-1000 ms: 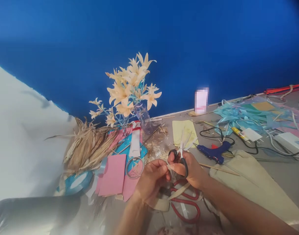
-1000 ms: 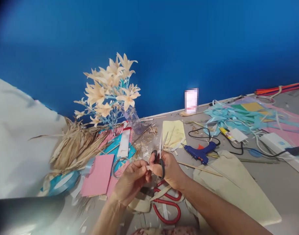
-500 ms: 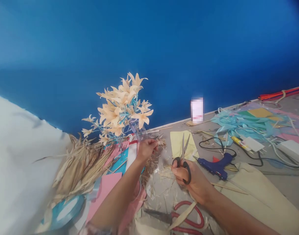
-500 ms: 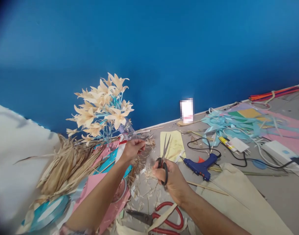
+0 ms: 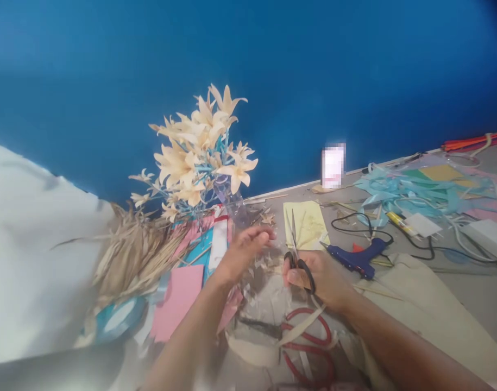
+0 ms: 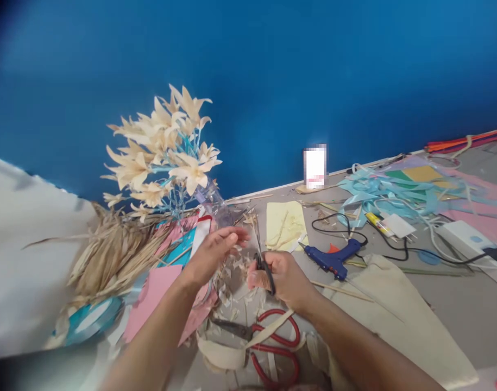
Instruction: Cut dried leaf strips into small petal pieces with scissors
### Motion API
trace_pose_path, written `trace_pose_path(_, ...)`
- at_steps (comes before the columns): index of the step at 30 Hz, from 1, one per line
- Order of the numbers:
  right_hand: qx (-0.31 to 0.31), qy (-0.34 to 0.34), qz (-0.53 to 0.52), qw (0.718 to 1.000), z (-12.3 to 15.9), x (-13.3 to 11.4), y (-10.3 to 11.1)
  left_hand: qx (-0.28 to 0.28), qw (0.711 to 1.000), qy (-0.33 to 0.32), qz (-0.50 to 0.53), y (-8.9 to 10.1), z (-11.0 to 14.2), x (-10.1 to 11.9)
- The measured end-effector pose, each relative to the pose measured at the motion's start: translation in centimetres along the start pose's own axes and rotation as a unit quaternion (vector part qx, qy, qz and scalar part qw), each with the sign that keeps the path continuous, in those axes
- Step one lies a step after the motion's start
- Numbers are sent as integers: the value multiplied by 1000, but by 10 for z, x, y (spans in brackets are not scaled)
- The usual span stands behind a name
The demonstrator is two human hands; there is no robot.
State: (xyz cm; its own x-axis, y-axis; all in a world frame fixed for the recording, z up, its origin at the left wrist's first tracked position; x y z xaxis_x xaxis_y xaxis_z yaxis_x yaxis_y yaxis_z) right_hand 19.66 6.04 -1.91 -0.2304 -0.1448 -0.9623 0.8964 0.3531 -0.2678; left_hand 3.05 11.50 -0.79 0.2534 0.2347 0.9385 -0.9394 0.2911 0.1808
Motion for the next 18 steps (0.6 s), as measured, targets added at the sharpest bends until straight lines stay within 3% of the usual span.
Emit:
trace_pose_path(2,-57,-3,2,998,4,4,-8,-96,985,7,140,-27,32,-2)
trace_pose_path(3,-75,-1,5,997,6,6,-12,-118,974,18,191,-40,45,-5)
trace_pose_path(6,-92,-8,19,996,9,16,-17,-77,940,28,330,-63,70,-15)
trace_pose_path(9,-109,-54,15,992,10,28,-18,-79,910,14,406,-66,79,-21)
trace_pose_path(11,-125,-68,-2,990,12,31,-19,-94,909,8,405,-62,80,-21)
trace_pose_path(14,-106,-38,7,994,14,29,-22,-89,937,17,337,-54,81,-17)
trace_pose_path(18,-7,33,88,996,13,18,-17,-21,981,-27,193,-34,83,-5)
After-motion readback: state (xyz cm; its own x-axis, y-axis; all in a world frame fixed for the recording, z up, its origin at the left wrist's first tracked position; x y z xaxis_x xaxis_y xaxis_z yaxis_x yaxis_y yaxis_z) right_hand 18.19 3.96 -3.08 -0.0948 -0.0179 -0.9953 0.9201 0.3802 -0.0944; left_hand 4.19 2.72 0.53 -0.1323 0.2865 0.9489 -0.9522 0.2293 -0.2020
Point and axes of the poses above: each hand's wrist, its own z-axis away from the middle knuckle, its own y-axis out of the back of the hand, x = y × z, the point moved 3 cm from there along -z, towards the middle knuckle, and after that the axes turned 8 degrees about y, right-handed, at the moved point
